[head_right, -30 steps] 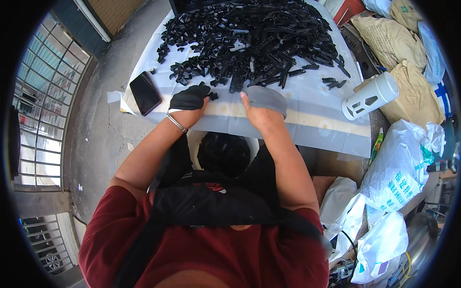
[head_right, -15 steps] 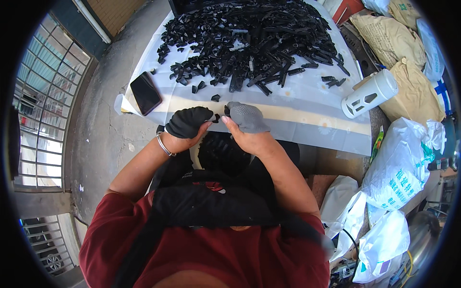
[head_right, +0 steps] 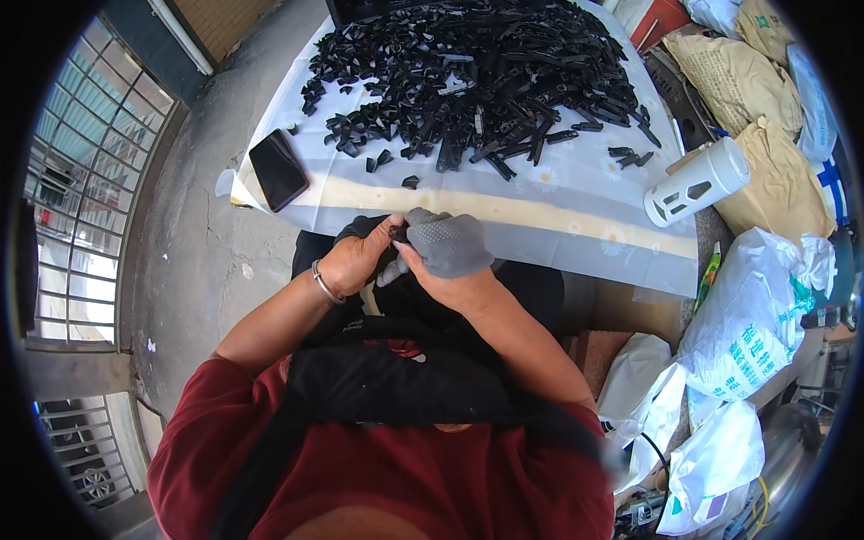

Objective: Sorting and inspecting small black plastic components from a large pile into a container on a table.

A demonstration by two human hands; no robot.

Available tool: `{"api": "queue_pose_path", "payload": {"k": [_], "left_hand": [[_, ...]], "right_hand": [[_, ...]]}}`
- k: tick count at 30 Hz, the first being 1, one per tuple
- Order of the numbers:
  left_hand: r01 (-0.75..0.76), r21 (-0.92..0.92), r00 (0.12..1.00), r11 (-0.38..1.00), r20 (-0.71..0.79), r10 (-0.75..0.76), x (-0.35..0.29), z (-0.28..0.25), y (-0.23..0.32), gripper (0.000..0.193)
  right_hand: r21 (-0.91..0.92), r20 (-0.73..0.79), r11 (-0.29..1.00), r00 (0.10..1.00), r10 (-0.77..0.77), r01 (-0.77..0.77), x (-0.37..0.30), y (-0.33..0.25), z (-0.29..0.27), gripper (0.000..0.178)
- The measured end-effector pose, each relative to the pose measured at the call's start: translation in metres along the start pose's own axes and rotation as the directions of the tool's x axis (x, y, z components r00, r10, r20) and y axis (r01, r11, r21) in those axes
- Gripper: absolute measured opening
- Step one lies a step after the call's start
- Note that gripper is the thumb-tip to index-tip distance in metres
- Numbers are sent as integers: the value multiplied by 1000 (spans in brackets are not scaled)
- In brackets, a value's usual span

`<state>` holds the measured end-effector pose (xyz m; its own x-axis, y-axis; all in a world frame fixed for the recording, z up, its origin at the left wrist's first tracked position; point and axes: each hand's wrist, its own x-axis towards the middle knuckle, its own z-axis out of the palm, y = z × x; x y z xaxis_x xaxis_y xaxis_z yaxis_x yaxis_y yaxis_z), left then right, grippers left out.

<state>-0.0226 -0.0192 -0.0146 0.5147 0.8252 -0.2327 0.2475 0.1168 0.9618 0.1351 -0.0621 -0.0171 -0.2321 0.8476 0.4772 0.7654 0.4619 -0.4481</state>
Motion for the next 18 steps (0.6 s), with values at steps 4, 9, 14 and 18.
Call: {"api": "queue_pose_path", "payload": {"k": [4, 9, 14, 18], "left_hand": [[2, -190, 999, 982, -53, -13, 3, -6, -8, 43], [-221, 5, 970, 975, -105, 220, 5, -7, -11, 38], [-225, 227, 969, 948, -51, 242, -1, -8, 5, 37], [-321, 253, 938, 913, -45, 343, -3, -6, 9, 35]], "right_hand": [[122, -47, 992, 998, 41, -35, 1, -1, -12, 25], [18, 134, 998, 989, 64, -67, -5, 1, -25, 22], [-91, 107, 996, 994, -13, 23, -4, -1, -24, 19], [-212, 111, 977, 994, 13, 11, 0, -7, -28, 20]]}}
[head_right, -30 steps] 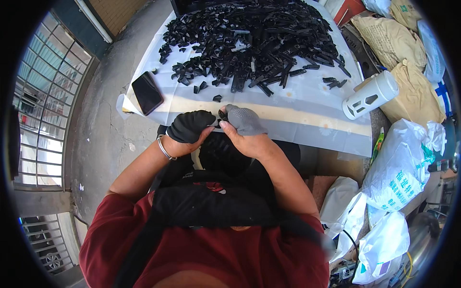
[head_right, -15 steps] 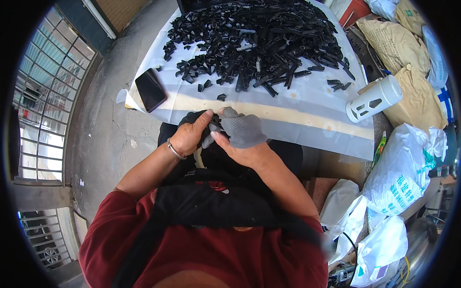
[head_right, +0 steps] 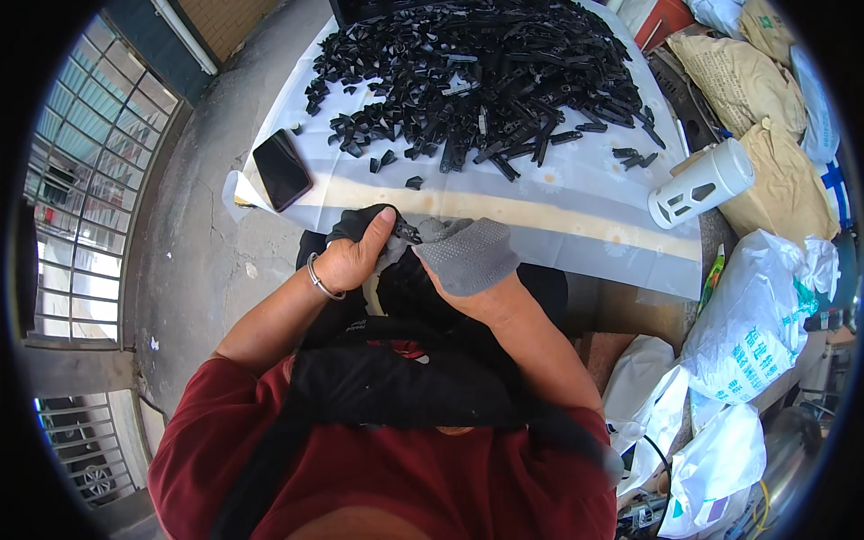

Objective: Sorting and inspecting small black plastic components from a large pile into a container on a table.

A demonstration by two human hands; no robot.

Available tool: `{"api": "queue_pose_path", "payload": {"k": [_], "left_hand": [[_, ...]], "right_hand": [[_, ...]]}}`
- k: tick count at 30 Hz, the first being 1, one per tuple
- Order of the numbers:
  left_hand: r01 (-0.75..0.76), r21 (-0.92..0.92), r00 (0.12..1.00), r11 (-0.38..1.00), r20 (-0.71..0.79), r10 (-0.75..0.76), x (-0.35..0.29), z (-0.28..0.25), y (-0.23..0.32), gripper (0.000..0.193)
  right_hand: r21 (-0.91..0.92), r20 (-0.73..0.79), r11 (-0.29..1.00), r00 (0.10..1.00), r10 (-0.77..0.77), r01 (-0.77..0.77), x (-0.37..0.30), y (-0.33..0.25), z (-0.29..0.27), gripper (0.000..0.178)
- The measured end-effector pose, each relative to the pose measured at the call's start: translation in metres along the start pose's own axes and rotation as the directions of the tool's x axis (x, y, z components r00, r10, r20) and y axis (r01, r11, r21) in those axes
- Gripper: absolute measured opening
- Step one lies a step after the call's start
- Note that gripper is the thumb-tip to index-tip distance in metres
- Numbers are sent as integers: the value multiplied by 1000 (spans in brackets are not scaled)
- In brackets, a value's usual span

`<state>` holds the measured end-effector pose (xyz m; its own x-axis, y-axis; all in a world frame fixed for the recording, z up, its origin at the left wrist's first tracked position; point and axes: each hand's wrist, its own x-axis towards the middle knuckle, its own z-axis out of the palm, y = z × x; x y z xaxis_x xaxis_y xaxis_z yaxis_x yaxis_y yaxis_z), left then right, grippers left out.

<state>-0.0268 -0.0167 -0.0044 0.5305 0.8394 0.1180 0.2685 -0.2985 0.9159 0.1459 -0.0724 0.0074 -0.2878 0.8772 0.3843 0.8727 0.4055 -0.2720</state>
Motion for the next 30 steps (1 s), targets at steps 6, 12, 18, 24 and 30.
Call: {"api": "queue_pose_path", "payload": {"k": [6, 12, 18, 24, 30], "left_hand": [[-109, 173, 989, 979, -85, 125, -5, 14, -8, 29], [-57, 581, 989, 812, 142, -33, 6, -11, -12, 31], [-86, 715, 960, 694, -128, 250, 50, 2, -44, 22], [-96, 754, 986, 650, -20, 168, 60, 6, -47, 21], [-93, 561, 995, 823, 15, 102, 29, -7, -14, 23]], "right_hand": [[86, -51, 995, 998, -47, 51, -3, -4, 22, 21], [126, 95, 991, 995, 22, -34, -1, 15, 22, 23], [-344, -173, 883, 946, 275, -319, 32, 89, 15, 22], [-376, -182, 901, 971, 156, -216, 19, 91, 35, 17], [68, -281, 995, 956, 84, -67, 0, 45, 18, 17]]}}
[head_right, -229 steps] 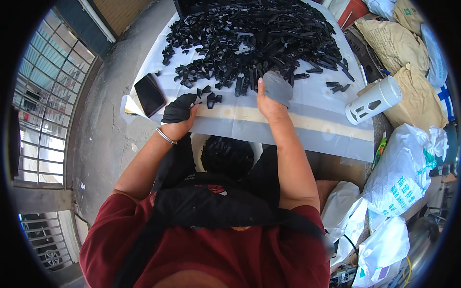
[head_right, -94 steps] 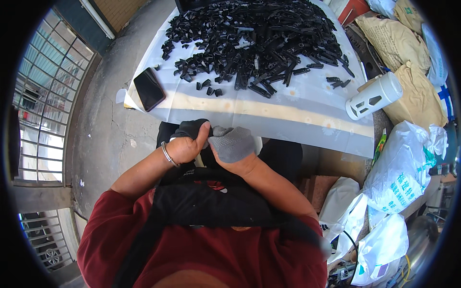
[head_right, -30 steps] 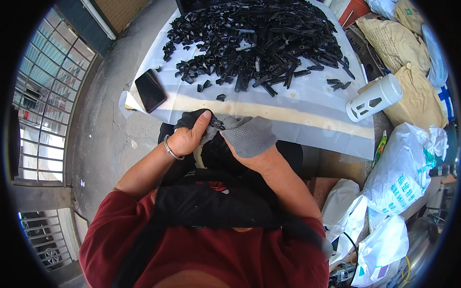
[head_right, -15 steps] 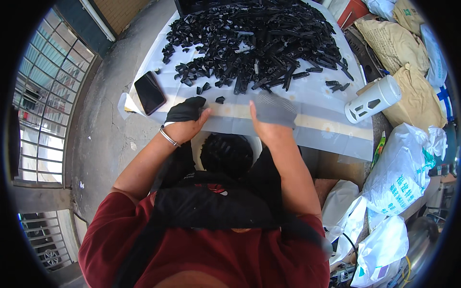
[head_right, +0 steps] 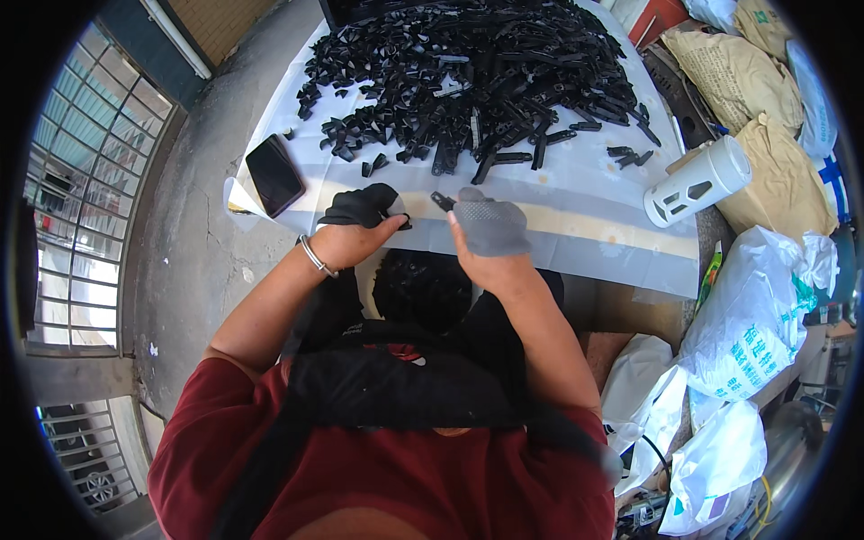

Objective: Sorting and inspecting small black plastic components from a large pile into a container on a table.

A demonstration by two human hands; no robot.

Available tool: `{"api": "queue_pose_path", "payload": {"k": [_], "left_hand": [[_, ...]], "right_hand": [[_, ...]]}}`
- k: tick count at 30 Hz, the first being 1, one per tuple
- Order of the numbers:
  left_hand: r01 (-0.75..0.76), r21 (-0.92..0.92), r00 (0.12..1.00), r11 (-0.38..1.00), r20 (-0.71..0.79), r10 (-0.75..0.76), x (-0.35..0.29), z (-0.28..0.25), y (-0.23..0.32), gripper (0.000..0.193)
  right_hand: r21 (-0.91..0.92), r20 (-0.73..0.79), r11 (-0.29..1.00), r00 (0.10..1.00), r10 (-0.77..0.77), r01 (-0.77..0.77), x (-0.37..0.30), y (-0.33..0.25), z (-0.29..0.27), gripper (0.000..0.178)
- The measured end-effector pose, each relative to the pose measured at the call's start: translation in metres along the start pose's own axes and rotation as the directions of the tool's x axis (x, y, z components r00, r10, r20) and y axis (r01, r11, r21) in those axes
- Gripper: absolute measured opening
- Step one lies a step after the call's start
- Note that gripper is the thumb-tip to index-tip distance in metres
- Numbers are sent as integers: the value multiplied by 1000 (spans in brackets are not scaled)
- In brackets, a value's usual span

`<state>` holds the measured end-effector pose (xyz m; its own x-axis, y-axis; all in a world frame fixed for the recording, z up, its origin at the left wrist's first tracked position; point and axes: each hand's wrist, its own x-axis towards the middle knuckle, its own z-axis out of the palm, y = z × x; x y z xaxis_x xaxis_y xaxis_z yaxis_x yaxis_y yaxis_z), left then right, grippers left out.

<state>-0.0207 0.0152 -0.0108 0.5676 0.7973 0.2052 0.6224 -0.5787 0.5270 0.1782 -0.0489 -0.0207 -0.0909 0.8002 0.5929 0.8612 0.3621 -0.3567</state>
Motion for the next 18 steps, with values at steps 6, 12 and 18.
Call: {"api": "queue_pose_path", "payload": {"k": [6, 12, 18], "left_hand": [[-91, -153, 994, 984, 53, 100, -12, -8, 7, 28], [280, -622, 958, 731, 236, -166, -26, 5, 6, 30], [384, -603, 923, 699, 232, -307, -29, -4, 16, 40]], "right_hand": [[245, 289, 968, 950, -118, 46, 1, -27, -3, 17], [156, 100, 985, 991, -86, 69, -6, -37, 14, 24], [220, 133, 975, 991, 5, -34, -8, -38, 0, 21]]}}
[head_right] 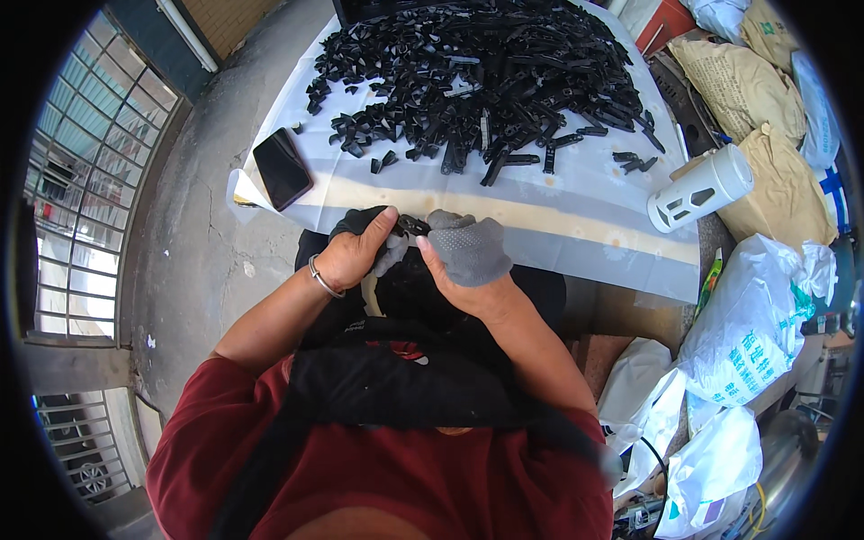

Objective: Sorting and inspecting small black plastic components from a large pile into a container on a table.

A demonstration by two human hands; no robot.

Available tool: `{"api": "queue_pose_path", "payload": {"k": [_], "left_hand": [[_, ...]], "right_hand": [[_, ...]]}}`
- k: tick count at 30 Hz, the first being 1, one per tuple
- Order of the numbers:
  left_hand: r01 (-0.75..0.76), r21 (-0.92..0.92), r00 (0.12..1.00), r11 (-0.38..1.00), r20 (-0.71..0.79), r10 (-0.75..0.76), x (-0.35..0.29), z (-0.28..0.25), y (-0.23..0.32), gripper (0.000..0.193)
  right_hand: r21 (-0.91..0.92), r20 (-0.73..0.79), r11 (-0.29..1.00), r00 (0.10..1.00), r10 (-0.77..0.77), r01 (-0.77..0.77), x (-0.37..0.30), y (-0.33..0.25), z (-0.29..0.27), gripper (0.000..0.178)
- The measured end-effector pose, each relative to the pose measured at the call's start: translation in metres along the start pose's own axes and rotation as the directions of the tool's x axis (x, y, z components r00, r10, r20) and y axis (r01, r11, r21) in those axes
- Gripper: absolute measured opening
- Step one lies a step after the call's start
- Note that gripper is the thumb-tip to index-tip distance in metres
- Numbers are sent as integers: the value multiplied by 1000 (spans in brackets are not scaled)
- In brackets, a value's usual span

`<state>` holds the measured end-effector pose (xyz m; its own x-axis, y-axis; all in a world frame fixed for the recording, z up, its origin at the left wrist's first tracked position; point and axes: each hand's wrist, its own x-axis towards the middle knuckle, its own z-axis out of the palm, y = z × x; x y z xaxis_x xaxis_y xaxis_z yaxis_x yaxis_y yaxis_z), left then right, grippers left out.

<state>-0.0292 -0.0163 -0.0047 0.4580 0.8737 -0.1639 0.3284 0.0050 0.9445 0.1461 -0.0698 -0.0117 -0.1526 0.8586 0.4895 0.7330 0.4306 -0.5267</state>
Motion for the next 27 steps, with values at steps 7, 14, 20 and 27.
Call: {"api": "queue_pose_path", "payload": {"k": [7, 14, 20, 27], "left_hand": [[-235, 165, 972, 958, 14, 236, 7, -3, -3, 41], [-260, 355, 964, 898, 41, 263, 3, 6, -1, 39], [-80, 788, 945, 610, -134, 297, 32, -31, -9, 36], [-89, 869, 874, 487, -167, 457, 81, -32, -37, 16]], "right_hand": [[-231, 187, 969, 982, -41, 84, 3, -2, -11, 19], [-285, -76, 929, 961, -266, 234, 2, 1, 20, 19], [-280, 248, 954, 952, 181, -109, 25, 15, -14, 32], [-571, 166, 794, 918, 360, -209, 48, 65, -11, 29]]}}
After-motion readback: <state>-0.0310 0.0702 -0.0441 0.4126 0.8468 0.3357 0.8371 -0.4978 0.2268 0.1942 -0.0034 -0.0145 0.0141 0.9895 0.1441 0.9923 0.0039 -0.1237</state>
